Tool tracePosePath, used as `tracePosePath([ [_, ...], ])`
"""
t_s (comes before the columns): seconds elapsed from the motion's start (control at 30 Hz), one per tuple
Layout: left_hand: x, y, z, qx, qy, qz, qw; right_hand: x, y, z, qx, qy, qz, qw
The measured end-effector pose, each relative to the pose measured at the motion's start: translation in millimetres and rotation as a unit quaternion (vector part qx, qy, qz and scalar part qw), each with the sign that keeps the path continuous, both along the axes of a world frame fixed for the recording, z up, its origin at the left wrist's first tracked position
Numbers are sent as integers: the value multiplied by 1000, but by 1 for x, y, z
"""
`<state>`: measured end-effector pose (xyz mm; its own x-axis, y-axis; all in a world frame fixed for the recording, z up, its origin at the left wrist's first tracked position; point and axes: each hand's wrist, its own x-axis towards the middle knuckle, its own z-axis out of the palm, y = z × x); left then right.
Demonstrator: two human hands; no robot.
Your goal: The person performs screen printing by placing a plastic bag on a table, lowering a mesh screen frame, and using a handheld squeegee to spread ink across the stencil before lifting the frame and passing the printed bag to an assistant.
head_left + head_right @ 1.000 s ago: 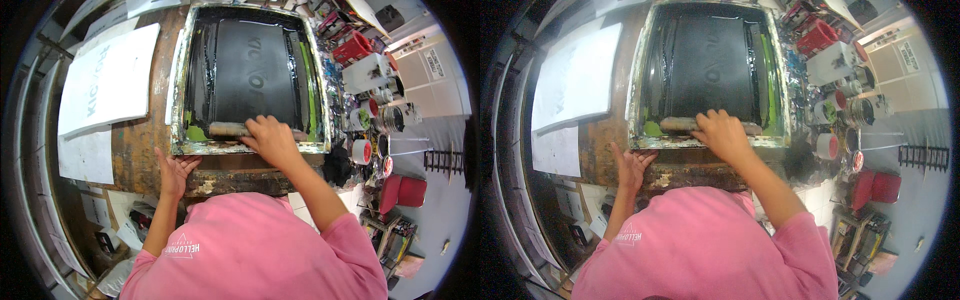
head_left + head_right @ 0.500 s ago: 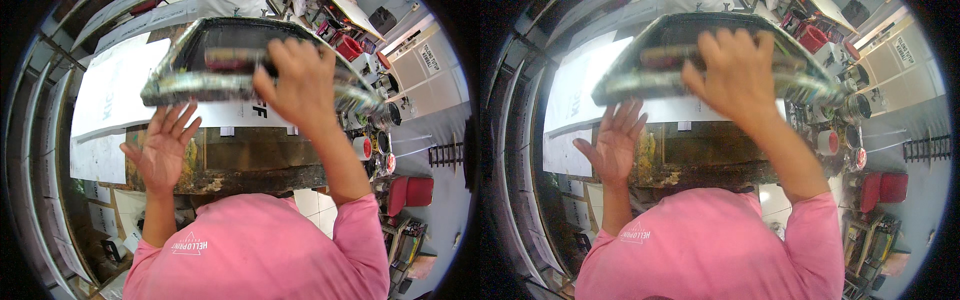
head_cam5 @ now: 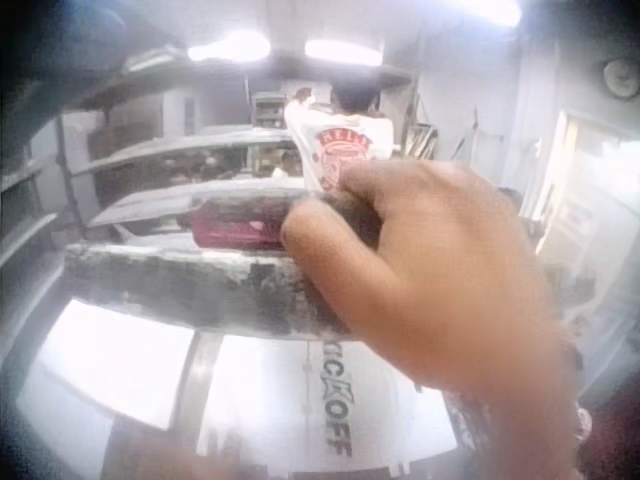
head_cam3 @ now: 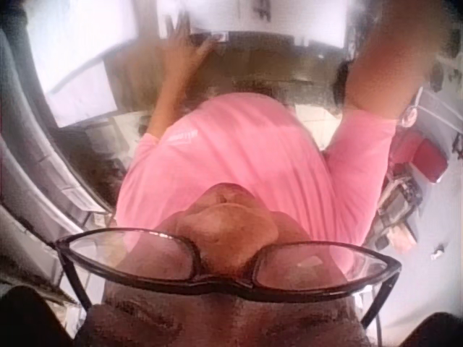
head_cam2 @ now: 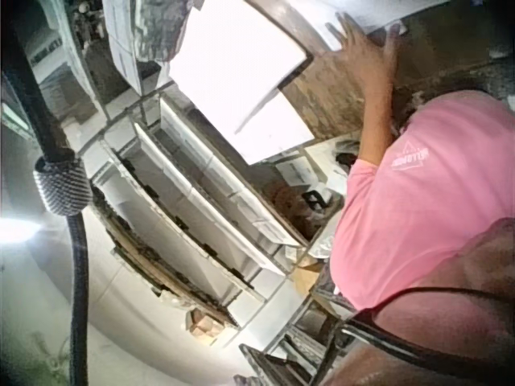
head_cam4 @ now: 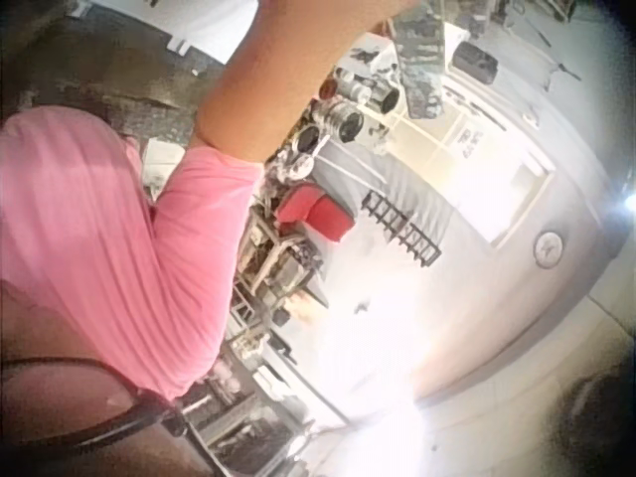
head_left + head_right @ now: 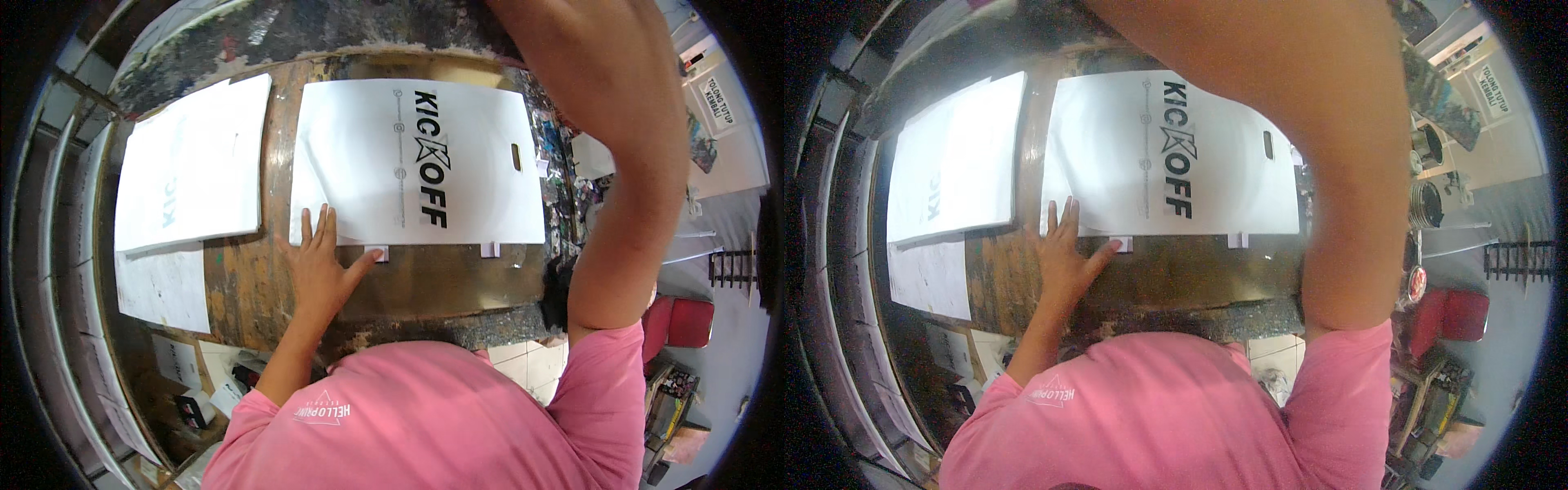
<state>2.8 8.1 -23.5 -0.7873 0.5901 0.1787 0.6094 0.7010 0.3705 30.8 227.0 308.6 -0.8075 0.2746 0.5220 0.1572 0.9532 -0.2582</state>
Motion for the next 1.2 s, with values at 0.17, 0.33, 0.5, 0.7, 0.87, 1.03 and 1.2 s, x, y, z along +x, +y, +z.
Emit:
tracePosePath([
  [0.17, -33, 39, 48, 267, -13, 62, 962, -14, 26, -2, 39, 22, 38, 998],
  [0.33, -46, 24, 48, 411, -79, 155, 895, -7, 41, -7, 62, 23, 41, 997],
  [0.5, -92, -68, 37, 376, -106, 228, 892, -3, 54, -20, 83, 26, 56, 995],
  [0.7, -193, -230, 2, 237, -38, 272, 932, -1, 50, -40, 132, 41, 34, 990],
  [0.87, -205, -231, 63, 16, 146, 296, 944, 2, 31, -47, 173, 112, 16, 978],
  [1.03, -30, -96, 102, 512, -399, -146, 746, 44, 2, -99, 140, 36, 20, 989],
  [1.2, 57, -78, 53, 600, -597, 21, 532, 105, -11, -196, 65, -210, 133, 966],
])
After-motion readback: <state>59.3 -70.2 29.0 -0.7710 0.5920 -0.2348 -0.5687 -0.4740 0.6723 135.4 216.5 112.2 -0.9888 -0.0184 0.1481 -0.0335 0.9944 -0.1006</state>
